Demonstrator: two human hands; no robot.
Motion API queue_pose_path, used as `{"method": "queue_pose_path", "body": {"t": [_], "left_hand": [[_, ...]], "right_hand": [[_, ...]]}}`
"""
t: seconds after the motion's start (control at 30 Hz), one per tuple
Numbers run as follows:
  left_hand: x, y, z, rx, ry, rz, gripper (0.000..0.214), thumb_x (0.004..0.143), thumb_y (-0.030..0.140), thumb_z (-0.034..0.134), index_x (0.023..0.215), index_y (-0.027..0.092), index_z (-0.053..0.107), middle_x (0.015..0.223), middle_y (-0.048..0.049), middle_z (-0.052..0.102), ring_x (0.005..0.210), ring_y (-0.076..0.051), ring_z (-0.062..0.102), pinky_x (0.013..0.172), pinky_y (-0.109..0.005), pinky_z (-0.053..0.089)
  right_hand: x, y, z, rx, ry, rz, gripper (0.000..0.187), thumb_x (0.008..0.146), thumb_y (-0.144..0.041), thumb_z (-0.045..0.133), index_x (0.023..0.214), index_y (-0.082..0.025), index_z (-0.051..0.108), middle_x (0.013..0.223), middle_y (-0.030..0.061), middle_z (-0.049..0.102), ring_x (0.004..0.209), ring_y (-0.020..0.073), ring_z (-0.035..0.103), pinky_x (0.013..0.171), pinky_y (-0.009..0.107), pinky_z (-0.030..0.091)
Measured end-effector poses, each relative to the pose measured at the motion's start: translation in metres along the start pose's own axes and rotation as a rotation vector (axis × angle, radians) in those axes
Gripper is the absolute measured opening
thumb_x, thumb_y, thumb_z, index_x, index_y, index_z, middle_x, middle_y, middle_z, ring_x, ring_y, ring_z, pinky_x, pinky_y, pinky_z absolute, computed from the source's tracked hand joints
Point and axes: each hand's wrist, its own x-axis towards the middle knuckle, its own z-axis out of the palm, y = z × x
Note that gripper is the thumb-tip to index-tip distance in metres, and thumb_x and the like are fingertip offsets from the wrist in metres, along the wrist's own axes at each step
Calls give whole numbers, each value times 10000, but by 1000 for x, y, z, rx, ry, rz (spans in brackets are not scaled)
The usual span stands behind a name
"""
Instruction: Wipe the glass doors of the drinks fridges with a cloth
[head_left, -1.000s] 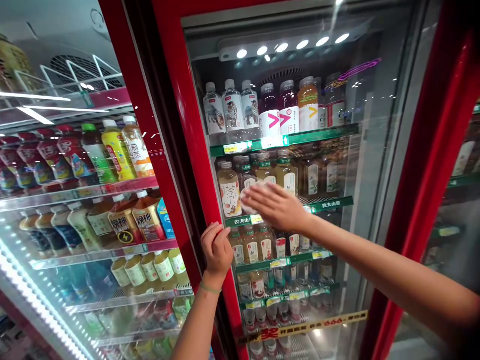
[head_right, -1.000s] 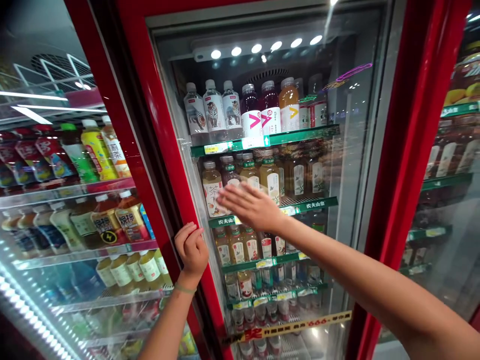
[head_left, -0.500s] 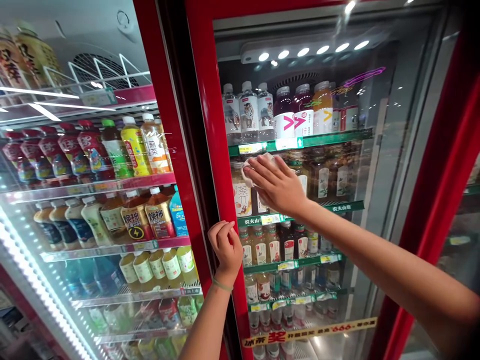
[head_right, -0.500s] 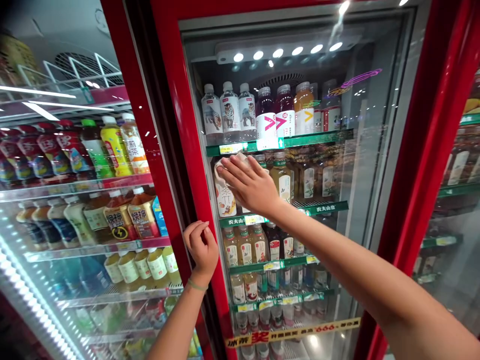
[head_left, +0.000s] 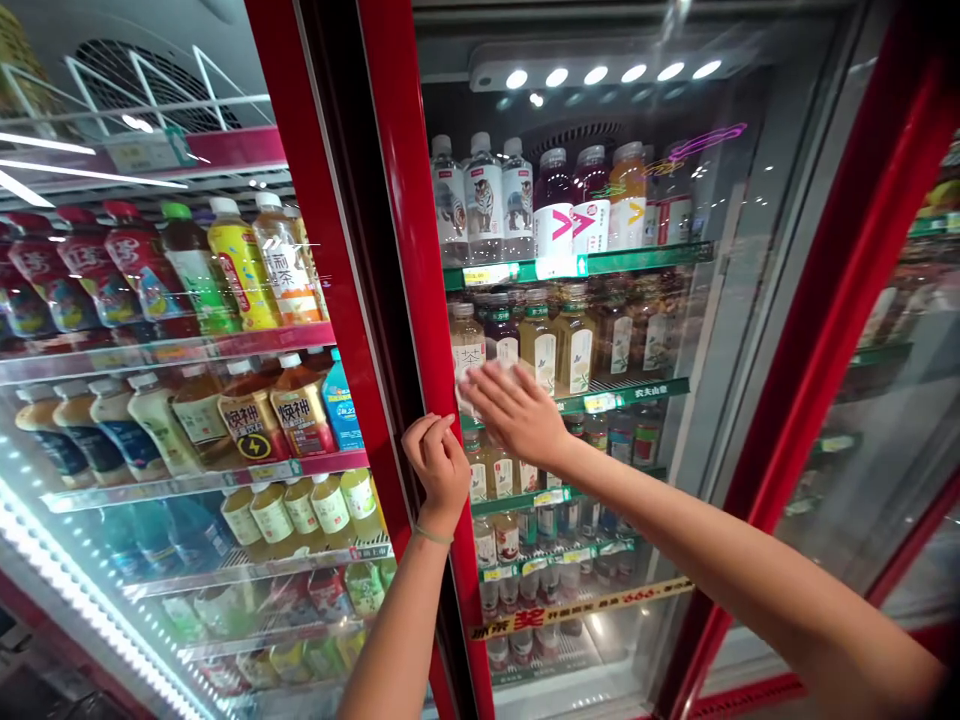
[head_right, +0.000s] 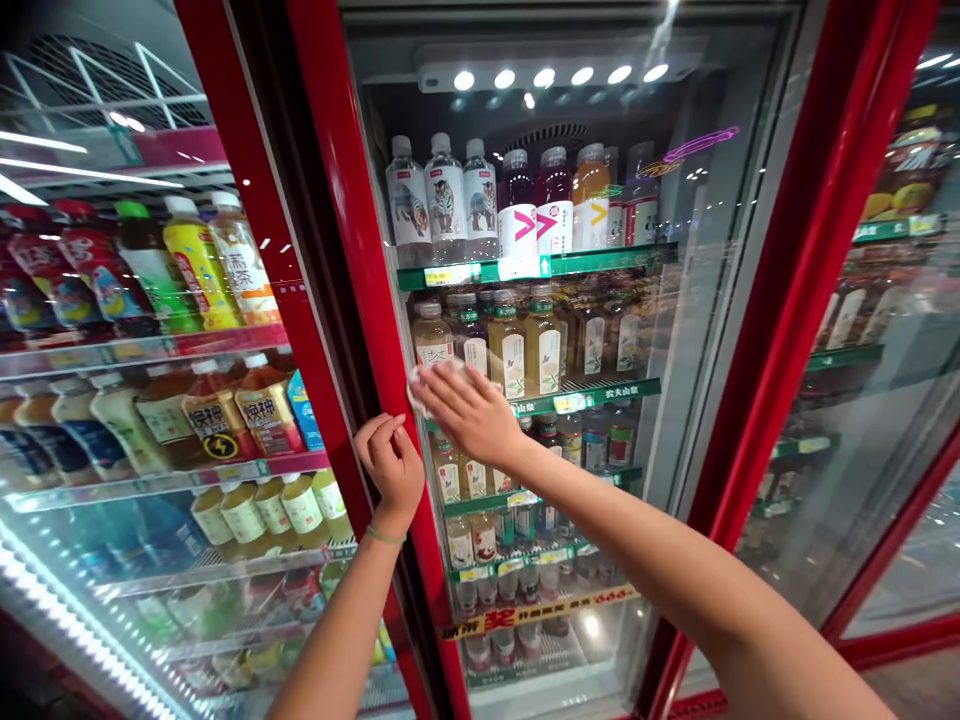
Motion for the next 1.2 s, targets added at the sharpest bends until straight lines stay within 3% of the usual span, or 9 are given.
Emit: {"method": "queue_pose_path", "body": {"t": [0.1,0.27,0.4,0.47,0.63,0.8,1.0,1.13,1.2], "left_hand": [[-2,-1,1,-8,-10,-10,299,977,50,494,1198,197,631,1128,-92,570,1119,-184,600,987,-397,559],[-3,1,2,-5,-1,-11,280,990,77,478,1189,194,637,1119,-92,573,1121,-187,605,989,-407,562],[-1,3,2,5,-4,-22,284,993,77,479,1197,190,641,1109,-90,575,1103,-180,614,979,-391,569],[-1,4,2,16,-2,-29,279,997,86,476,1195,189,644,1106,-92,574,1097,-180,618,972,-389,573],[-3,3,3,6,17,-35,270,993,92,474,1145,199,671,1092,-84,576,1088,-180,620,972,-386,567],[-4,-1,2,-21,2,-48,283,987,75,472,1119,207,685,1089,-74,577,1083,-174,629,976,-384,569],[-3,-2,0,12,-9,-12,285,963,45,490,1099,197,689,1079,-70,563,1087,-172,615,975,-380,567],[-2,-4,-2,26,-24,-7,276,962,57,505,1106,195,696,1085,-77,562,1083,-178,621,974,-388,574],[-2,-4,-2,22,-23,-7,271,959,57,512,1094,194,702,1082,-77,553,1081,-178,620,970,-384,578]], "right_hand": [[-19,0,0,39,-59,-167,750,1036,-339,504,1663,-288,95,1650,-40,361,1568,136,270,1343,370,76],[-10,0,1,-9,22,214,788,1029,-301,493,1665,-281,27,1690,18,252,1586,227,220,1340,501,78],[-19,2,0,76,-23,-144,760,1022,-295,517,1663,-271,109,1641,-15,371,1564,146,277,1343,383,90],[-26,12,-2,81,-32,-196,761,1011,-290,537,1658,-297,137,1630,-30,389,1549,136,310,1342,375,96],[-23,16,-2,34,54,155,807,999,-237,536,1662,-314,82,1672,3,285,1566,224,274,1337,511,126],[-36,29,-6,133,-82,-334,730,1024,-300,527,1648,-354,151,1623,-83,402,1513,103,379,1322,340,211],[-26,26,-3,17,101,223,807,995,-219,537,1661,-321,93,1683,-19,250,1570,215,265,1342,506,117],[-45,39,-8,124,-89,-226,756,1019,-270,525,1647,-378,120,1648,-99,355,1530,102,346,1312,336,248],[-61,60,-15,98,-104,-267,728,1025,-296,517,1644,-376,143,1644,-101,360,1522,94,357,1313,328,237]]}}
